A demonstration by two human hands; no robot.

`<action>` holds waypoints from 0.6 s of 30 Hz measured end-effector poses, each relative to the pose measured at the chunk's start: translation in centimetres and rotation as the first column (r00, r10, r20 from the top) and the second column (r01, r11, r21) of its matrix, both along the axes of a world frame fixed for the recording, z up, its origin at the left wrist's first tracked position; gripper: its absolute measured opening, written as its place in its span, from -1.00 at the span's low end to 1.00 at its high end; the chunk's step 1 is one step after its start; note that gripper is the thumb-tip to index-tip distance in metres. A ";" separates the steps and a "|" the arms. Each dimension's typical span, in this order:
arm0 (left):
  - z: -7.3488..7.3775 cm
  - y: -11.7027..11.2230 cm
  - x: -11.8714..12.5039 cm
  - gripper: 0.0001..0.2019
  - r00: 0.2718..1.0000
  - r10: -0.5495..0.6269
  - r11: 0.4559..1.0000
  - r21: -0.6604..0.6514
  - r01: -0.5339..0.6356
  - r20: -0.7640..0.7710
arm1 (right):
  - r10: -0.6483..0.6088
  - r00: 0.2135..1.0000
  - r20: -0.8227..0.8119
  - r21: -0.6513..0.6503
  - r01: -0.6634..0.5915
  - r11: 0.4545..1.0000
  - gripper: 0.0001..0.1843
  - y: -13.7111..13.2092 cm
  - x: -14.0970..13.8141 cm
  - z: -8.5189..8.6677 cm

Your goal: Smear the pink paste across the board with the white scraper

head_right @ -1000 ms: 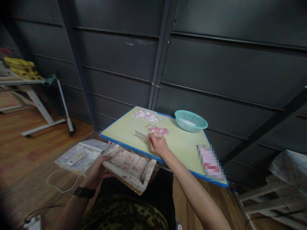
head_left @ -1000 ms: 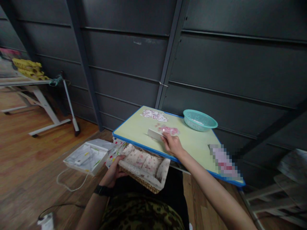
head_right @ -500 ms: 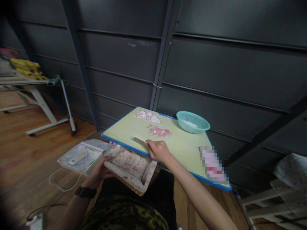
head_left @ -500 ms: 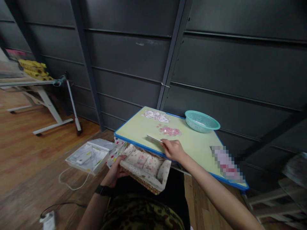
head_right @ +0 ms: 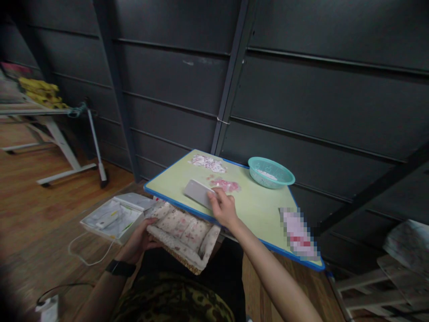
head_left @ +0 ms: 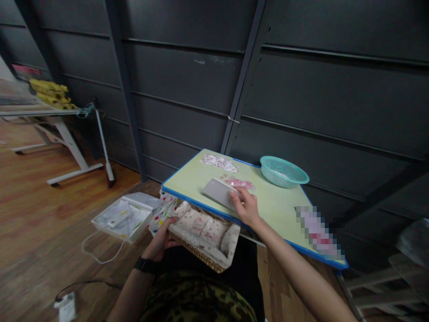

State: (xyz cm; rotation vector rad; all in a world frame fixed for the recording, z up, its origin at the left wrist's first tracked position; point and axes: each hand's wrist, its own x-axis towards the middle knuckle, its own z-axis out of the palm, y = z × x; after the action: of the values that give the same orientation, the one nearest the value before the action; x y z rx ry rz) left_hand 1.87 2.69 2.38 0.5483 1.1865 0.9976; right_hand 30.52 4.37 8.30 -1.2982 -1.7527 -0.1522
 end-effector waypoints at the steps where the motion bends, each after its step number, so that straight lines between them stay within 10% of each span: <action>1: -0.1 0.0 0.0 -0.78 1.000 0.002 1.000 0.004 -0.002 -0.002 | -0.029 0.998 -0.050 -0.008 0.029 1.000 -0.49 0.6 0.5 0.4; 9: -0.2 0.1 -0.1 -0.77 1.000 -0.004 1.000 0.007 0.004 -0.005 | -0.210 0.927 -0.312 -0.071 0.197 0.978 -0.37 4.9 8.5 3.5; 18: 0.5 0.0 0.2 -0.69 0.999 -0.009 1.000 0.004 0.009 -0.031 | -0.248 0.767 -0.592 -0.267 0.103 0.958 -0.47 4.2 13.5 2.3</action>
State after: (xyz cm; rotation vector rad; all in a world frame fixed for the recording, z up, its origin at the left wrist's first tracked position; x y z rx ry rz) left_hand 2.06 2.72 2.87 0.5737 1.2083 0.9874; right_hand 44.05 8.58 10.62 -1.4614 -1.0923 0.3494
